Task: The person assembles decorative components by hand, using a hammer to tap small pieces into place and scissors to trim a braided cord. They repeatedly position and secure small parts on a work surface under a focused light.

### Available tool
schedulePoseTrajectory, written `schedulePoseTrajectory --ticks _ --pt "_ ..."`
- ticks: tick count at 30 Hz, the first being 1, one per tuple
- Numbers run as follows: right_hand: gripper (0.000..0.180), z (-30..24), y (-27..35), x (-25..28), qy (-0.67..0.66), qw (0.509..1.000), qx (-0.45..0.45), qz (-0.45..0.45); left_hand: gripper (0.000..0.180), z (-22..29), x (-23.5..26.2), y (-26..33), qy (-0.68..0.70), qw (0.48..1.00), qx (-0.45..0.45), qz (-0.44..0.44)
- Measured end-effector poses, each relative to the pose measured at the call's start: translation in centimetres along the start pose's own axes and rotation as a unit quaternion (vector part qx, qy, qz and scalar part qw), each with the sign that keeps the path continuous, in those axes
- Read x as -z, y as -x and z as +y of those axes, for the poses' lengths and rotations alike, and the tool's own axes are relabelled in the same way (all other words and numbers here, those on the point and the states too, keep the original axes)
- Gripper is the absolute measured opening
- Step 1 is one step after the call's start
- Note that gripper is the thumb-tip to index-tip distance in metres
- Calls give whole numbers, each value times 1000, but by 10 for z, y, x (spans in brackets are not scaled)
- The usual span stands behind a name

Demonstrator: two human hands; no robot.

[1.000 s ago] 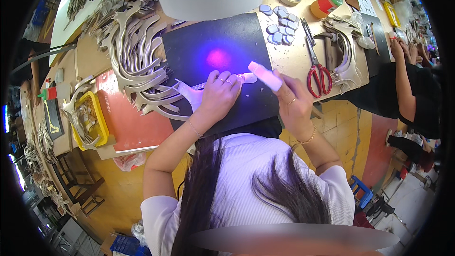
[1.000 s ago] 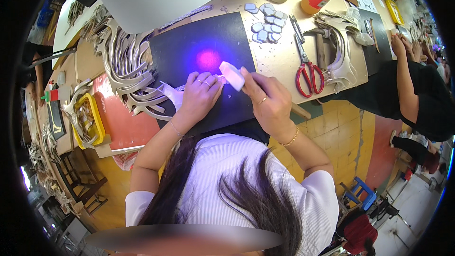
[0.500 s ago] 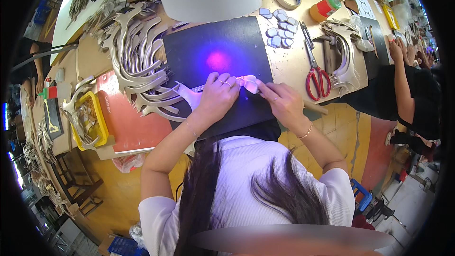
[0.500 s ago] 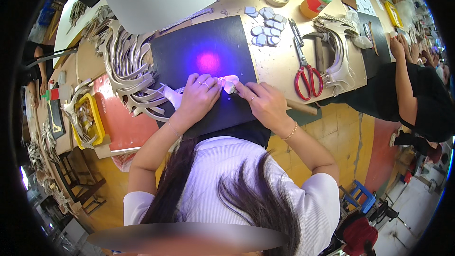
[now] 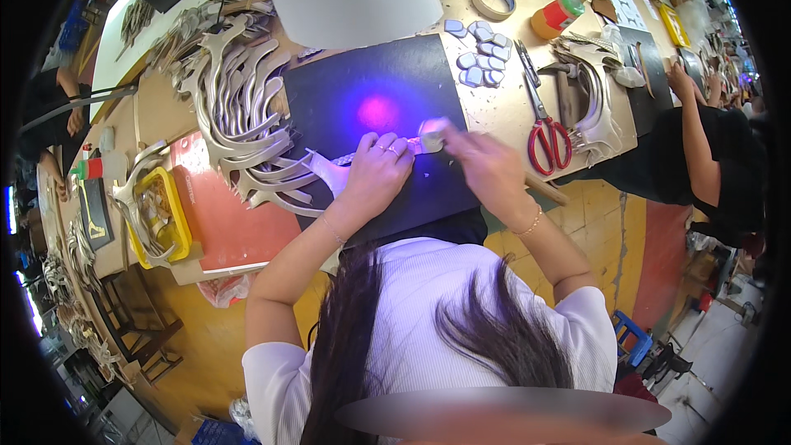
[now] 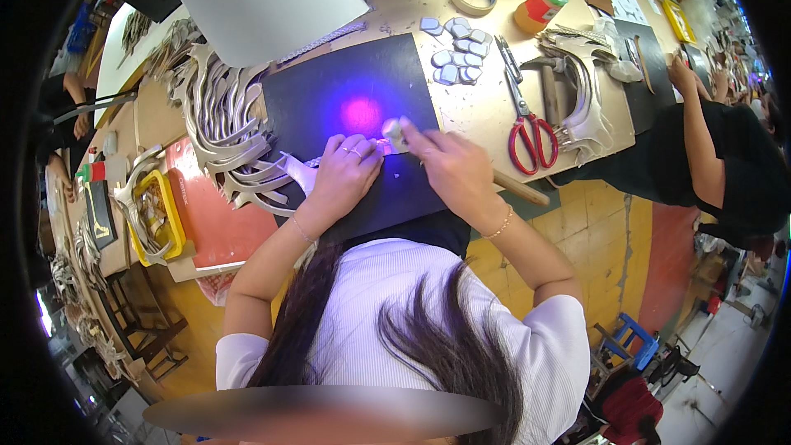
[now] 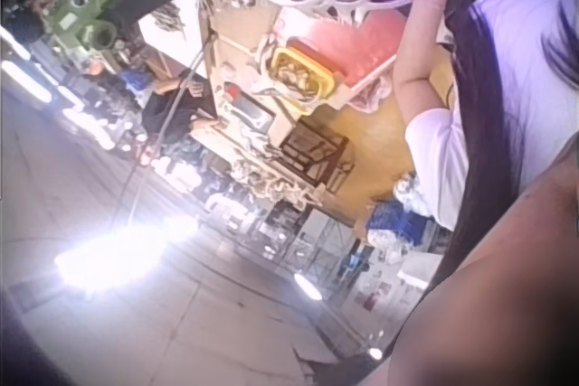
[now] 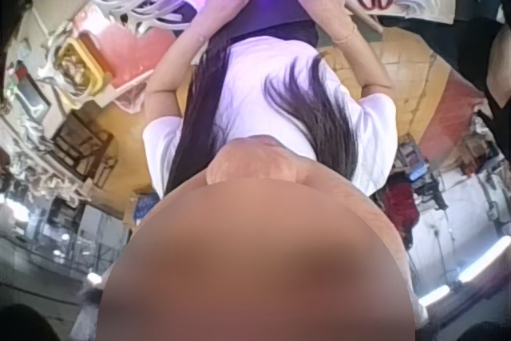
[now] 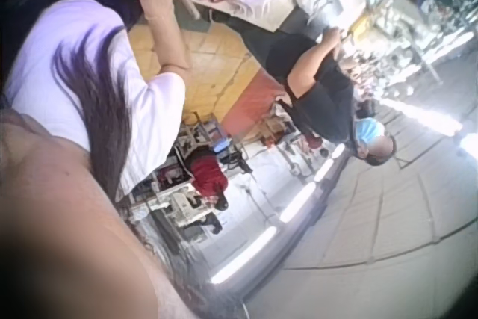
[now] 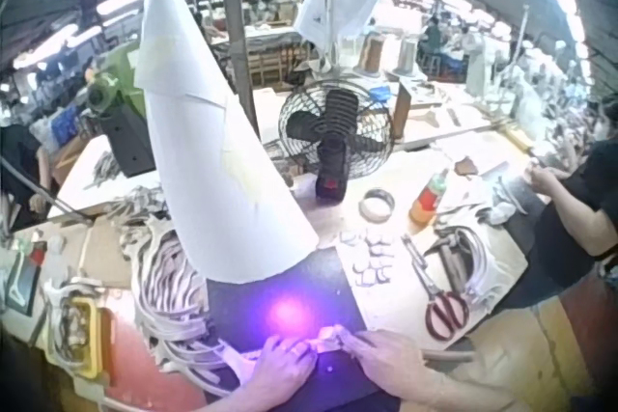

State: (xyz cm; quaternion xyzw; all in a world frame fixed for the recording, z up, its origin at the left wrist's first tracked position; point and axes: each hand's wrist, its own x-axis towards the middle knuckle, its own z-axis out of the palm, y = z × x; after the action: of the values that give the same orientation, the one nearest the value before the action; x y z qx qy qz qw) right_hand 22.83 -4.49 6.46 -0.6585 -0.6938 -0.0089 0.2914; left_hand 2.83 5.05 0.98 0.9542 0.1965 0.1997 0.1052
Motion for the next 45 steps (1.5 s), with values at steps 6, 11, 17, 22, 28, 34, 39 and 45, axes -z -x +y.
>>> schedulePoseTrajectory --ticks 6,11,17,22,28,34,39,45 --pt "42 6 0 -5 46 990 5 -134 56 -21 54 20 49 988 -7 -150" --pt "38 10 -7 -1 -52 995 -76 -44 65 -35 93 55 -36 972 -4 -230" --pt "32 17 -6 8 -91 986 -135 21 57 -53 65 52 -58 964 -110 -234" --pt "33 33 7 15 -78 981 -177 32 52 -79 65 56 -84 982 -118 -121" --pt "32 37 11 13 -135 967 -207 58 34 -92 94 60 233 959 151 59" --pt "43 26 12 12 -149 972 -180 5 32 -52 86 69 673 656 341 12" --pt "41 17 11 13 -143 974 -170 -44 33 -26 80 55 694 609 383 30" --pt "21 19 5 27 -192 963 -182 43 32 -20 105 19 627 677 384 20"
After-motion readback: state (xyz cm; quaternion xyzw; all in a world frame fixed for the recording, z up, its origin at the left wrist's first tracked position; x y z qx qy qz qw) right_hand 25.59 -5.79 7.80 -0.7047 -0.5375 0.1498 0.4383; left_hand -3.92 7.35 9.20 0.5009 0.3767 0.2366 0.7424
